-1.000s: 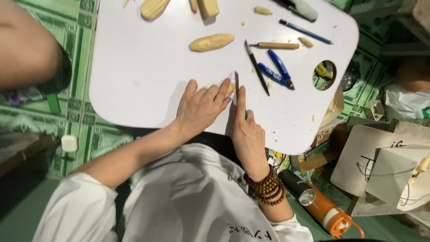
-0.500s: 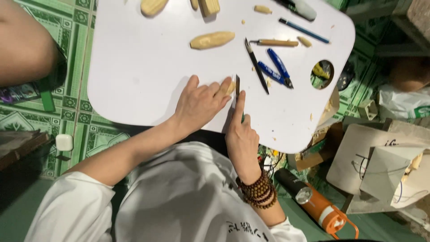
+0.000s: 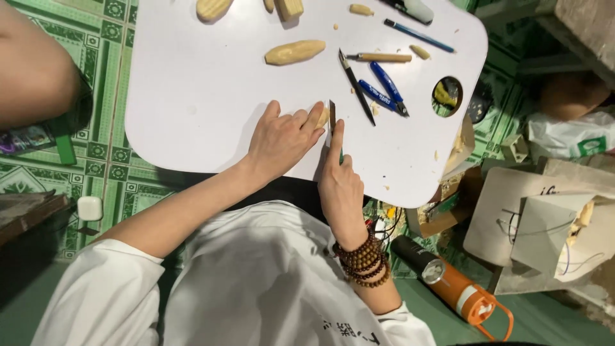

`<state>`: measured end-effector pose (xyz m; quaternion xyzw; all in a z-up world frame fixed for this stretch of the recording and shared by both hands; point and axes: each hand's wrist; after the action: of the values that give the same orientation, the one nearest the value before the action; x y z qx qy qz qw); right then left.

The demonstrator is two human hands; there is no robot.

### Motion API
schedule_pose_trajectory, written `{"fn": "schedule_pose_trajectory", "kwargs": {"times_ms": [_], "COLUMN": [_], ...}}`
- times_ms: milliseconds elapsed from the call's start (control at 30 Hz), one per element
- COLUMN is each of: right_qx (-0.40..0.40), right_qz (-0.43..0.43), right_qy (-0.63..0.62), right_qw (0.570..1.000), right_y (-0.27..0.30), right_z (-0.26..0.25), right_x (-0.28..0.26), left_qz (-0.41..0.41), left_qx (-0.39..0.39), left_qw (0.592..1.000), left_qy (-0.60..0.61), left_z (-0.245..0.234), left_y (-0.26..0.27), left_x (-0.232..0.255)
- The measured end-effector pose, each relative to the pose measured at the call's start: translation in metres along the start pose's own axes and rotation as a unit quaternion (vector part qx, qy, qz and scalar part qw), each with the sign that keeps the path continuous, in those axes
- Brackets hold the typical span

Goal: Carving and shaping a small wooden object using a craft knife on a portable workspace

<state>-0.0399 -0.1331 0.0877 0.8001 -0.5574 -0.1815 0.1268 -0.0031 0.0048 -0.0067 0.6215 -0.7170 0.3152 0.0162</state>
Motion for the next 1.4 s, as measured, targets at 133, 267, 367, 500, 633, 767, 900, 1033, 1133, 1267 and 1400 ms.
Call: {"fn": "schedule_pose_trajectory", "kwargs": {"times_ms": [133,267,367,500,633,767,900,1033,1133,1267,1400], "right_qx": [0.000,0.038,0.051,0.047,0.067,0.152,0.291,0.309,0.320,0.362,0.423], "right_qz": [-0.003,-0.015,-0.017,-0.010,0.005,-0.042,-0.141,-0.199,-0.199,-0.219,-0.221], "right_qy": [0.020,-0.002,-0.017,-0.041,-0.091,-0.114,-0.131,-0.196,-0.215,-0.189,-0.125], "right_qw": [1.000,0.999,0.998,0.998,0.994,0.981,0.937,0.909,0.901,0.886,0.870], "right_y": [-0.006,-0.012,-0.008,-0.002,0.002,0.010,0.016,0.026,0.028,0.035,0.032], "right_z": [-0.004,-0.008,-0.017,-0.028,-0.019,-0.032,-0.027,-0.015,-0.016,-0.038,-0.038], "right_x": [-0.005,-0.007,-0.008,-0.011,0.003,0.005,0.014,0.035,0.047,0.040,0.040], "left_qz": [0.016,0.018,0.018,-0.006,-0.013,-0.115,-0.232,-0.220,-0.165,-0.109,-0.085], "left_qx": [-0.005,0.009,0.014,0.015,0.011,-0.080,-0.154,-0.118,-0.102,-0.067,-0.077], "left_qw": [1.000,1.000,1.000,1.000,1.000,0.970,0.846,0.822,0.852,0.860,0.857], "left_qy": [-0.002,0.007,0.003,-0.014,-0.004,0.197,0.454,0.512,0.486,0.494,0.502], "left_z": [0.000,-0.008,-0.004,-0.006,-0.015,-0.037,-0.065,-0.077,-0.076,-0.082,-0.086], "left_y": [-0.002,-0.003,-0.001,-0.003,-0.006,-0.019,-0.028,-0.029,-0.036,-0.041,-0.043], "left_x": [-0.002,0.001,0.003,0.007,0.012,0.018,0.031,0.042,0.044,0.047,0.051]}}
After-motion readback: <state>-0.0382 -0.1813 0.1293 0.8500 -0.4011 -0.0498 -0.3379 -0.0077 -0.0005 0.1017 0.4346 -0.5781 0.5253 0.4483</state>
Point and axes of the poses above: each hand's wrist, its own y-axis away from the middle knuckle, its own z-axis out of the palm, x = y × z, and after that the axes turned 13 degrees about -z, right-handed
